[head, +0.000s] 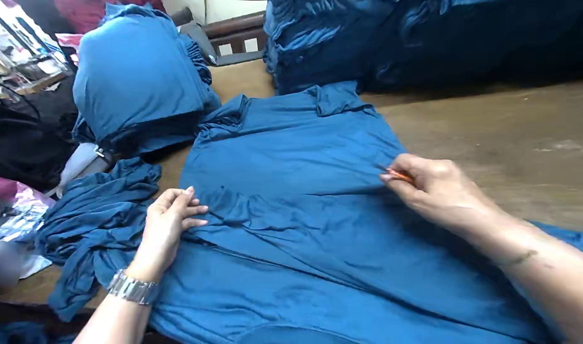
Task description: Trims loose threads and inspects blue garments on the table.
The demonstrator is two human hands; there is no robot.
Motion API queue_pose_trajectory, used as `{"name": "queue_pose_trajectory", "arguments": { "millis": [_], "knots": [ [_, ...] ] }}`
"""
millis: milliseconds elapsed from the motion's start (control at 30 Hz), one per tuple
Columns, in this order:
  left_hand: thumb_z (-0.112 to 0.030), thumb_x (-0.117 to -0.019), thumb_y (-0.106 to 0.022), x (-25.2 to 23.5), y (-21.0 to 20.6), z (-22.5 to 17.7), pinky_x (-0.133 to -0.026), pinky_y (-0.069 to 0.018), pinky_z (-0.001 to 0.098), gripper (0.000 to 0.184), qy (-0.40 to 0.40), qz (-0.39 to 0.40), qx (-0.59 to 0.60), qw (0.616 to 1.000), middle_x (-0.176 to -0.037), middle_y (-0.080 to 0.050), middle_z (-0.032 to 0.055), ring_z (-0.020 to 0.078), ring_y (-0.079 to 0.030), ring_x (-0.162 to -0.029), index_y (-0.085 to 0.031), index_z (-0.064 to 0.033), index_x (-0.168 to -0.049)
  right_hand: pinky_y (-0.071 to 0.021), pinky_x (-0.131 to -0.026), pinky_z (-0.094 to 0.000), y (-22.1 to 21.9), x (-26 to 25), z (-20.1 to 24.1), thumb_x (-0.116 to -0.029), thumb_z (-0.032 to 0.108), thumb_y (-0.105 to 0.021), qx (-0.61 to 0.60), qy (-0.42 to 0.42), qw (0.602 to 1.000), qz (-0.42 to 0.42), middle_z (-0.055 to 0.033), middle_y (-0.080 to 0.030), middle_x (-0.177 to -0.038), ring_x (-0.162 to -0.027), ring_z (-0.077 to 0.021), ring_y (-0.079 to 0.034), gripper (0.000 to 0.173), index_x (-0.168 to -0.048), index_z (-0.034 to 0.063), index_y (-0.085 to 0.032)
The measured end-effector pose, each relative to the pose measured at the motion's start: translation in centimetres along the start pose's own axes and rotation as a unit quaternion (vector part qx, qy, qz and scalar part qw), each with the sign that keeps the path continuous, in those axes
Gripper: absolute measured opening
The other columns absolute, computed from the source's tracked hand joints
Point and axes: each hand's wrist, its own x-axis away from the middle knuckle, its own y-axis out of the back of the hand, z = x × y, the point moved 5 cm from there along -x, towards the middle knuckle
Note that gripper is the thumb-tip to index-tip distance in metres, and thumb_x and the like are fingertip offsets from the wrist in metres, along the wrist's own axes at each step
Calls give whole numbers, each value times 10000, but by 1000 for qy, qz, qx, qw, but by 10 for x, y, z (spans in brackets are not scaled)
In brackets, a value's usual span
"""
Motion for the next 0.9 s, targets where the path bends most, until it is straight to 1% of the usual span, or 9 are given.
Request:
{"name": "queue_pose_trajectory", "arguments": {
  "millis": [100,200,333,400,467,600,700,767,900],
  "knots": [
    [-420,-1049,-554,15,-2,-7,-726,-637,428,360,-82,14,-112,990,-966,-710,65,207,-727,-817,-690,-86,-1036,-339,-410,-330,17,33,9,-971,397,-555,-53,16,998,7,55,-459,-568,-463,-107,-437,285,-773,191,-561],
    [-463,-949,-696,20,-10,-22,-720,-580,395,328,-187,11,-291,938,-1109,-639,61,175,-660,-894,-721,-137,-976,-337,-410,-275,13,79,-7,-921,389,-615,-104,9,991,81,68,-485,-577,-463,-68,-439,253,-755,201,-580],
    [-268,-908,-774,12,-30,-18,-771,-539,413,168,-297,22,-384,874,-1205,-574,129,240,-600,-989,-746,-103,-902,-387,-437,-290,-8,126,-41,-930,376,-643,-132,7,988,86,50,-549,-623,-510,-71,-499,244,-792,175,-640],
    [-176,-930,-742,9,-32,-32,-860,-544,448,132,-326,41,-361,873,-1190,-602,153,263,-616,-1027,-729,-45,-920,-382,-431,-261,-2,131,-42,-928,391,-626,-125,-4,991,51,84,-537,-621,-506,-44,-488,231,-778,215,-625],
    [-127,-969,-675,3,-19,-57,-897,-554,378,99,-351,65,-301,884,-1124,-660,97,178,-650,-1011,-697,-30,-970,-360,-414,-239,17,129,-29,-938,358,-599,-138,-35,990,5,91,-520,-606,-478,-43,-457,196,-783,238,-607],
    [-32,-919,-660,-10,12,-74,-669,-560,193,120,-301,100,-187,930,-910,-706,-61,21,-651,-736,-628,-142,-954,-391,-382,-273,34,127,-20,-1000,352,-576,-197,-101,973,-60,33,-536,-611,-441,-108,-470,208,-860,215,-647],
    [110,-845,-718,-10,7,-46,-656,-582,322,279,-201,147,-239,939,-839,-709,46,146,-674,-695,-611,-57,-1042,-523,-517,-275,19,131,-28,-953,246,-627,-152,-97,983,-24,79,-675,-798,-609,-61,-605,199,-1131,227,-713],
    [112,-843,-724,-13,7,-26,-693,-601,351,357,-144,180,-256,939,-859,-718,54,175,-697,-732,-587,-74,-1115,-483,-500,-298,9,132,-32,-934,227,-638,-121,-94,988,-10,90,-619,-720,-557,-55,-541,334,-1261,238,-705],
    [27,-884,-663,-14,13,-42,-630,-567,242,367,-171,191,-171,951,-833,-707,4,91,-660,-672,-596,-120,-1213,-541,-588,-352,34,108,-25,-1027,201,-570,-54,-59,997,-7,35,-711,-846,-651,-78,-625,240,-1200,183,-735]
  ]
}}
